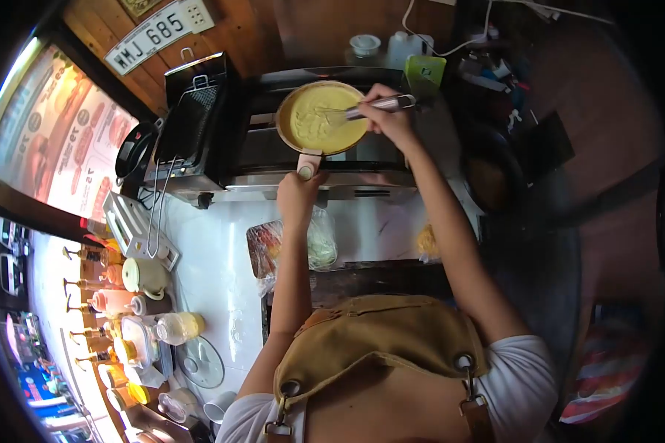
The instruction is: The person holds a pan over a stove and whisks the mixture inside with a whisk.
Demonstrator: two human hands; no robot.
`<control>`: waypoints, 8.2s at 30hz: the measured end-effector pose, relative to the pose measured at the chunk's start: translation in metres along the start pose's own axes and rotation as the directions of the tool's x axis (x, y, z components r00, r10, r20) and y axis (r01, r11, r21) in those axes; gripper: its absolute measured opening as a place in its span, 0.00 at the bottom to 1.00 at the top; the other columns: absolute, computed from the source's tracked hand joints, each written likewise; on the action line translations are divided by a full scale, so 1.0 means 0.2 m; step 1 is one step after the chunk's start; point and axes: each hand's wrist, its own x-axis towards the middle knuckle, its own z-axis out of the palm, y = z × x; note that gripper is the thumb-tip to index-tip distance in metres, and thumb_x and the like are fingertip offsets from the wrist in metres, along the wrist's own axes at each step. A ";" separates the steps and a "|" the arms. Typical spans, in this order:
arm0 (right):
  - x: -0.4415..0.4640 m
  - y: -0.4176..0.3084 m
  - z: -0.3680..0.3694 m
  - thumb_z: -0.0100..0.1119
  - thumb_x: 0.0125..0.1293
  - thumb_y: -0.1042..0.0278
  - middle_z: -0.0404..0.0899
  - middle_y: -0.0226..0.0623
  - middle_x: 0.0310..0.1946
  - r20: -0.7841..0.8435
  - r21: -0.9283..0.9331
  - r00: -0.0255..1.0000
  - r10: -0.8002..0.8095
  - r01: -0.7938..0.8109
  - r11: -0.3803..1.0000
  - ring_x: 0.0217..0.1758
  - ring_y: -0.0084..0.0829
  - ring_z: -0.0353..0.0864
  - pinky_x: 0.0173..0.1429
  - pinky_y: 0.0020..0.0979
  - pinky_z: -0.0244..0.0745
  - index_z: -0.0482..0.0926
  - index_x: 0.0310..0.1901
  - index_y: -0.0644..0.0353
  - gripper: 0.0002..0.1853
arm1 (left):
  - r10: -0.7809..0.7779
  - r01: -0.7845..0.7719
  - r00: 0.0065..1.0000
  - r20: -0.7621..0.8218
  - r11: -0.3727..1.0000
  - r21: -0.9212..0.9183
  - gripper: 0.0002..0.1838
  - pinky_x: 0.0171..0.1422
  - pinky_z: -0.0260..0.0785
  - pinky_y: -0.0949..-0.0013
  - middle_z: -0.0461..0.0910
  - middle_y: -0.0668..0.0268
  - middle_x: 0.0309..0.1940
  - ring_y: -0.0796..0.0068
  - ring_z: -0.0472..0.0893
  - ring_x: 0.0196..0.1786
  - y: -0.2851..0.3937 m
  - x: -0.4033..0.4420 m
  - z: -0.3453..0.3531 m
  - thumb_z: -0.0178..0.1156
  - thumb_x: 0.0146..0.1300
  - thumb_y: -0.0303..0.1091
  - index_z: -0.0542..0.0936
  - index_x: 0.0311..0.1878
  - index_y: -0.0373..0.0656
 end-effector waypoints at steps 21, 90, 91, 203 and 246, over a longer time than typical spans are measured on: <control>-0.07 0.00 -0.12 0.61 0.55 0.73 0.72 0.28 0.17 -0.182 -0.146 0.983 -0.014 -0.013 0.989 0.13 0.17 0.69 0.16 0.18 0.56 0.72 0.27 0.60 0.06 | 0.035 -0.038 0.998 -0.060 0.998 -0.049 0.22 0.40 0.69 0.55 0.78 0.47 0.26 0.48 0.78 0.35 -0.04 -0.08 0.07 0.65 0.43 0.45 0.78 0.27 0.31; -0.08 0.09 -0.11 0.60 0.56 0.73 0.74 0.31 0.17 -0.036 -0.019 0.999 -0.007 0.006 1.000 0.16 0.17 0.71 0.18 0.17 0.60 0.73 0.30 0.60 0.05 | 0.055 -0.079 0.989 -0.139 0.981 -0.175 0.33 0.40 0.70 0.56 0.77 0.42 0.30 0.45 0.78 0.38 -0.03 -0.06 0.07 0.73 0.40 0.43 0.62 0.35 0.30; -0.08 0.10 -0.09 0.60 0.57 0.73 0.74 0.31 0.16 0.061 0.000 0.998 -0.024 0.024 1.000 0.16 0.17 0.72 0.17 0.17 0.61 0.73 0.30 0.60 0.05 | 0.063 -0.089 0.988 -0.142 0.979 -0.185 0.33 0.40 0.70 0.56 0.77 0.42 0.30 0.45 0.78 0.38 -0.04 -0.06 0.07 0.73 0.40 0.43 0.62 0.35 0.30; -0.34 -0.15 0.45 0.57 0.45 0.63 0.73 0.43 0.27 -0.180 -0.471 0.916 -0.360 0.241 0.849 0.29 0.46 0.78 0.33 0.42 0.73 0.73 0.28 0.60 0.11 | 0.115 -0.129 0.991 -0.071 0.965 -0.230 0.24 0.14 0.63 0.72 0.71 0.56 0.22 0.73 0.71 0.15 -0.08 0.05 0.00 0.67 0.48 0.38 0.64 0.30 0.30; -0.30 -0.02 0.39 0.58 0.48 0.78 0.71 0.35 0.24 -0.242 -0.085 0.886 -0.396 0.387 0.918 0.28 0.29 0.75 0.35 0.29 0.69 0.69 0.29 0.63 0.08 | 0.116 -0.141 0.983 -0.141 0.972 -0.187 0.32 0.29 0.64 0.62 0.70 0.57 0.20 0.66 0.67 0.24 -0.28 0.18 0.08 0.75 0.38 0.46 0.64 0.27 0.33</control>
